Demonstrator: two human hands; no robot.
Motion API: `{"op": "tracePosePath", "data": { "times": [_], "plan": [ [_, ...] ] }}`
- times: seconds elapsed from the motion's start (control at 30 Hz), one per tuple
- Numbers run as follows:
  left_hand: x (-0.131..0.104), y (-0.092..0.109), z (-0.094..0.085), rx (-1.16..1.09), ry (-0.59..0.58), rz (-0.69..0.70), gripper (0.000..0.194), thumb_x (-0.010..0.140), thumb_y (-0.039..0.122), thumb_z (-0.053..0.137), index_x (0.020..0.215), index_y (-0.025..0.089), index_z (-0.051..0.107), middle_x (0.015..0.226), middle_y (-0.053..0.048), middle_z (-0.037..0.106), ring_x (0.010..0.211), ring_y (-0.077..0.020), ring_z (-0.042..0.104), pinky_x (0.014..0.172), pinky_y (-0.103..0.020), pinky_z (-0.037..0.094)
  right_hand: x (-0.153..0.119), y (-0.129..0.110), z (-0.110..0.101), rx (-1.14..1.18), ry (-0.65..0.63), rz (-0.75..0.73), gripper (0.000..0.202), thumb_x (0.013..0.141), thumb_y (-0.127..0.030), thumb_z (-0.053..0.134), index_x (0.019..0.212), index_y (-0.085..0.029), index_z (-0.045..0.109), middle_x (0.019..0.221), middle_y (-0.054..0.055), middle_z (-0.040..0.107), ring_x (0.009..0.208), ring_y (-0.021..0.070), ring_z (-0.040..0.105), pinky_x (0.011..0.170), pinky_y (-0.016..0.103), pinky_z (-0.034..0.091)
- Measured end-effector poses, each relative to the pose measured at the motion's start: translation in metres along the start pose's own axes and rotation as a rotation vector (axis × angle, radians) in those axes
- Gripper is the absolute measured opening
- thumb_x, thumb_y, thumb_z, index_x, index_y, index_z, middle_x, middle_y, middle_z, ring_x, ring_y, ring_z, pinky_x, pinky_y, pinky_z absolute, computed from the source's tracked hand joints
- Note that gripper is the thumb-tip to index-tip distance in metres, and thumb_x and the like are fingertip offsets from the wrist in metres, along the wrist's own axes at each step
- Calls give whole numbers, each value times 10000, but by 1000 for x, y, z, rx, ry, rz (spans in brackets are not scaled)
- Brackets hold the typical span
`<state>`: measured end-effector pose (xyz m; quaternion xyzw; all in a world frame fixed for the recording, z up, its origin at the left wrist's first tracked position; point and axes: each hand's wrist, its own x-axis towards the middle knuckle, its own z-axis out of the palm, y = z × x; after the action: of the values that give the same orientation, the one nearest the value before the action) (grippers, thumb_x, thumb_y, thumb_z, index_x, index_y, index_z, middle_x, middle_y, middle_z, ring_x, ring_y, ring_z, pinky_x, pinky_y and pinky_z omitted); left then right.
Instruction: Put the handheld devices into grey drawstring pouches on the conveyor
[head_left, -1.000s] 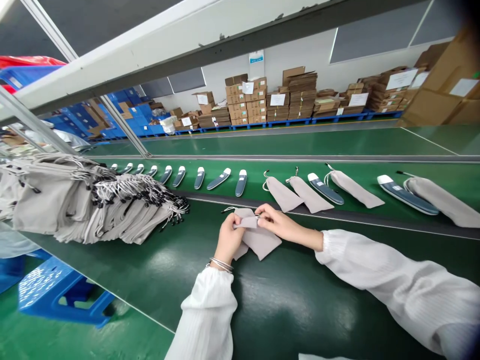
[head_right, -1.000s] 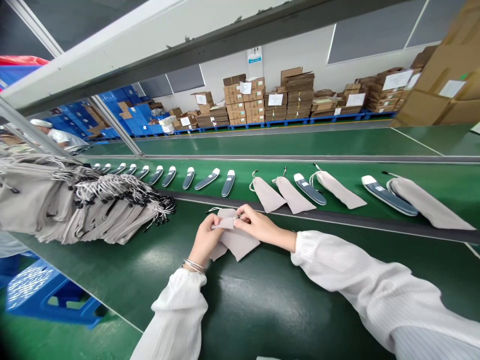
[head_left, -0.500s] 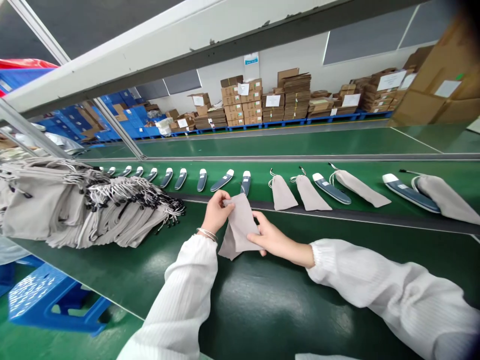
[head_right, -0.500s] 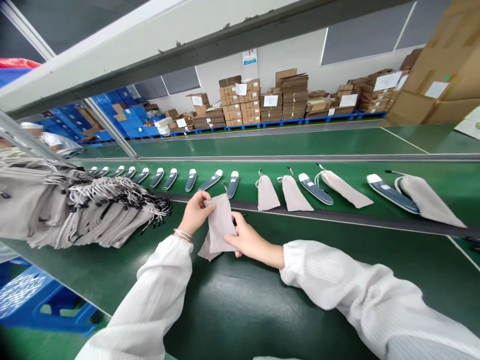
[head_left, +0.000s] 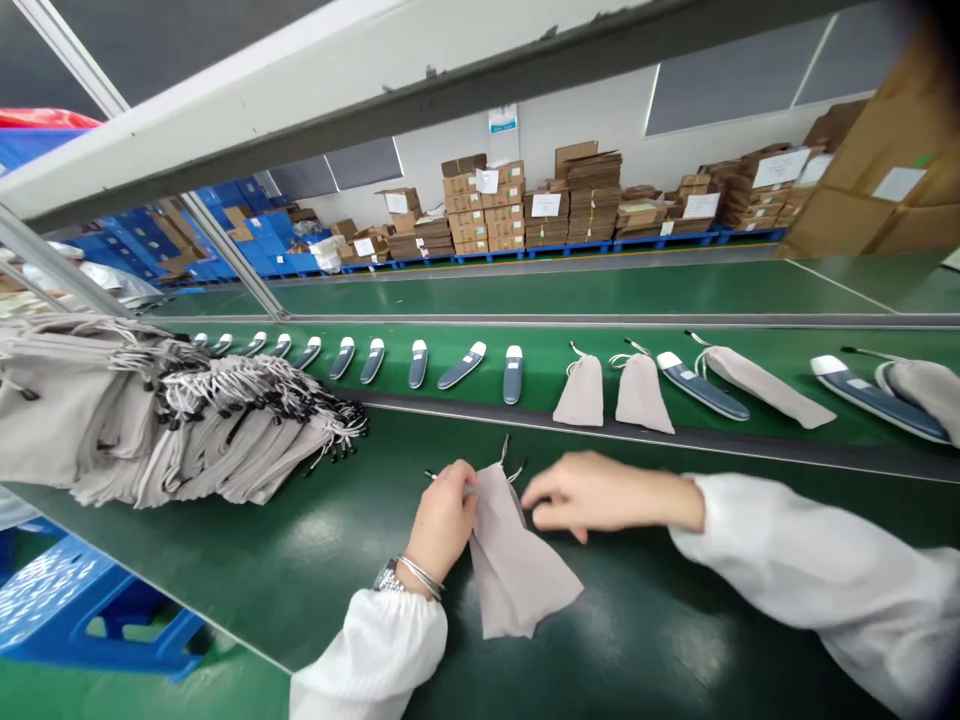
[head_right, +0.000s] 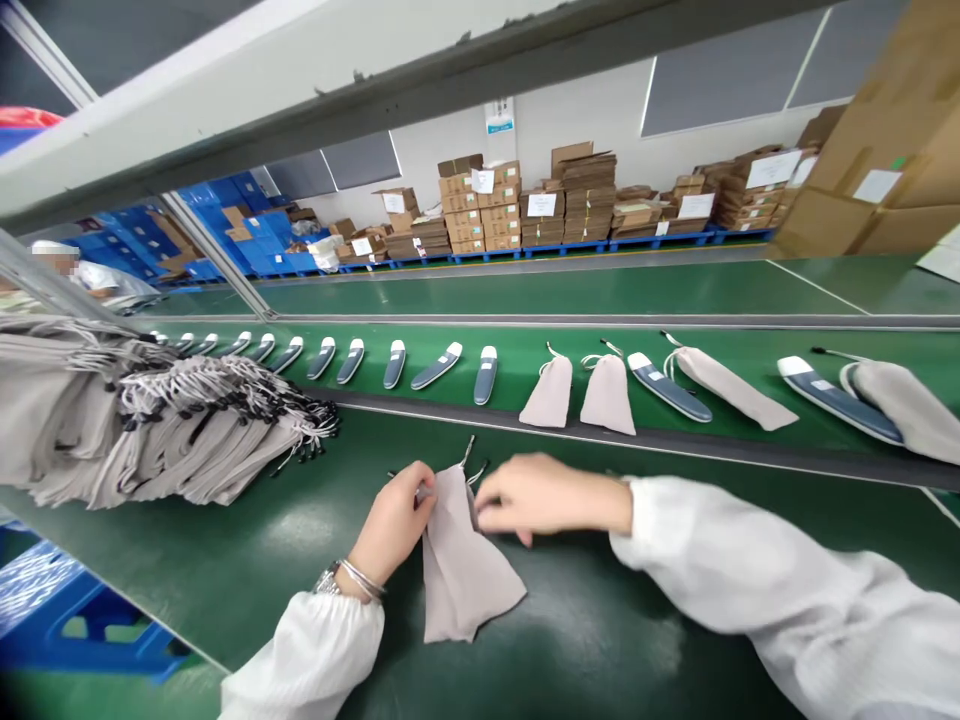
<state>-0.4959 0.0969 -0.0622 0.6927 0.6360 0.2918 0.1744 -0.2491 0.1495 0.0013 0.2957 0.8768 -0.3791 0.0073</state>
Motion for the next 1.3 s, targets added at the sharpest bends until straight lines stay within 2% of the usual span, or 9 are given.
{"op": "tracePosePath", "data": {
  "times": [0.1, 0.23, 0.37, 0.5, 0.67, 0.83, 1.0, 1.2, 1.3],
  "plan": [
    [-16, 6, 4, -26, 78, -45, 236, 784, 63, 571, 943, 234, 537, 923, 5, 564, 724, -152, 549, 698, -275, 444, 41, 17, -47, 78, 241, 105, 322, 955, -386, 545, 1177, -214, 701, 715, 1, 731, 539, 123, 618, 564, 246, 437],
    [-18, 3, 7, -31, 158, -32, 132, 839, 90, 547, 845, 222, 542, 924, -5, 532, 731, -147, 538, 703, -274, 450, 137, 45, -87, 156, 396, 371, 282, 920, -345, 601, 1110, -144, 656, 871, 72, 736, 567, 127, 616, 529, 242, 454],
    [-21, 4, 6, 137, 193, -5, 171, 828, 53, 563, 875, 218, 560, 911, -12, 575, 850, -194, 558, 773, -325, 428, 207, 54, -94, 151, 543, 505, 625, 894, -445, 627, 1365, -86, 428, 1149, 201, 662, 857, 243, 706, 665, 311, 536],
    [-24, 8, 6, 306, 253, -5, 182, 807, 43, 617, 838, 216, 571, 861, -2, 612, 888, -218, 549, 842, -377, 396, 231, 51, -88, 155, 636, 526, 670, 784, -300, 734, 1332, -93, 407, 1275, 241, 561, 1137, 340, 637, 890, 402, 518],
    [-23, 9, 3, 432, 295, 126, 202, 887, 80, 586, 740, 216, 562, 797, -13, 620, 909, -229, 552, 928, -428, 376, 213, 47, -80, 279, 668, 387, 372, 907, -349, 586, 1184, -155, 431, 1111, 142, 612, 1019, 260, 644, 816, 356, 523],
    [-19, 9, -1, 491, 242, 243, 214, 959, 131, 502, 814, 244, 611, 874, -42, 684, 978, -254, 566, 1009, -481, 336, 143, 29, -56, 469, 687, 109, 356, 940, -487, 528, 1150, -234, 391, 962, 31, 572, 729, 153, 584, 514, 246, 447],
    [-15, 7, 2, 423, 182, 225, 163, 915, 118, 541, 846, 249, 608, 861, -30, 681, 966, -250, 580, 1064, -493, 302, 81, 12, -30, 558, 653, -72, 347, 894, -424, 607, 1112, -249, 400, 843, -23, 495, 640, 132, 525, 446, 218, 385],
    [-8, 2, 5, 270, 156, 102, 170, 849, 149, 642, 987, 247, 625, 945, -18, 668, 934, -230, 595, 960, -429, 365, 71, 17, -20, 516, 719, -142, 383, 881, -400, 629, 1148, -235, 409, 906, -10, 514, 710, 142, 536, 537, 245, 427],
    [-3, 1, 4, 279, 157, 135, 87, 857, 160, 646, 887, 238, 623, 959, -23, 673, 978, -233, 591, 1003, -438, 353, 74, 21, -19, 475, 747, -141, 393, 875, -389, 631, 1161, -227, 415, 917, -8, 529, 753, 153, 543, 601, 263, 447]
  ]
}}
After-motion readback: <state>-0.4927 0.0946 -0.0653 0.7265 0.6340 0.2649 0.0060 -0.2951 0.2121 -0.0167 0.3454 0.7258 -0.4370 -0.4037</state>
